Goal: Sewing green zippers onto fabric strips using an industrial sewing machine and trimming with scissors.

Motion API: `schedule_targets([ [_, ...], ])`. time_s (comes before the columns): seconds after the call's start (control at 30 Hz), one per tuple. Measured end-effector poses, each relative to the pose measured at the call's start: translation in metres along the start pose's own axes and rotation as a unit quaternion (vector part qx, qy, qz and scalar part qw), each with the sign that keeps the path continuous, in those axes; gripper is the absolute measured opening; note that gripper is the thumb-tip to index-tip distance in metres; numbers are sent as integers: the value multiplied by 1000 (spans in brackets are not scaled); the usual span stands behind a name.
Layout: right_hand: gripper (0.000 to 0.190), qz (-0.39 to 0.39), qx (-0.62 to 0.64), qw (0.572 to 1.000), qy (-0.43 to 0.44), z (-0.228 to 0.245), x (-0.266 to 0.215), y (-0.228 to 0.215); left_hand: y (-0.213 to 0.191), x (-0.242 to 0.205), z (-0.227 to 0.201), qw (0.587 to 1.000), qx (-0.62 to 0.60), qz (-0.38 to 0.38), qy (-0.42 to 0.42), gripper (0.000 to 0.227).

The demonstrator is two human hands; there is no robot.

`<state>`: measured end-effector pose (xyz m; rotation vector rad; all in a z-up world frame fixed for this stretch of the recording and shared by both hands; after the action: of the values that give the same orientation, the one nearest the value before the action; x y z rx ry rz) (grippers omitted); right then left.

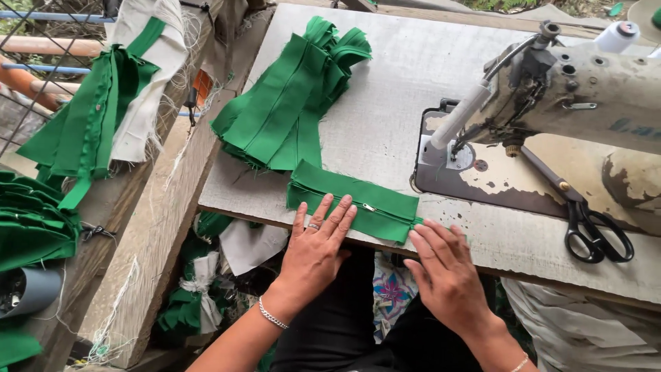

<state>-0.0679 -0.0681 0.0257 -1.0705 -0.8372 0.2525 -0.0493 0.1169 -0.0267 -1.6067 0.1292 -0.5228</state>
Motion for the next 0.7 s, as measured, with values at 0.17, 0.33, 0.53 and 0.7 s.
schedule_targets([
  [0.17, 46, 62, -41, 997, -19, -6, -7, 19, -4, -2, -1, 1000, -3, 3, -6, 81],
  [0.33, 42, 53, -33, 997, -38, -6, -9, 14, -2, -4, -2, 1000, 4, -1, -10, 75],
  [0.53, 78, 50, -71, 996, -29, -13, -7, 32, -2, -3, -1, 1000, -8, 5, -6, 73],
  [0.7, 37, 32, -88, 992, -82, -1, -2, 24, -7, -10, -3, 1000, 13, -10, 8, 59],
])
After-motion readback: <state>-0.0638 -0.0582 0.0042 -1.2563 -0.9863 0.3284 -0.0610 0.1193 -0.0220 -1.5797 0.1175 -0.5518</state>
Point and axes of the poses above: each hand's wrist, its own x-axis towards the middle knuckle, its own y-axis out of the palm, z = x × y, the point moved 9 cm from there along x, towards the middle knuckle, and after that the axes turned 6 degrees about z, right-handed, at the moved point
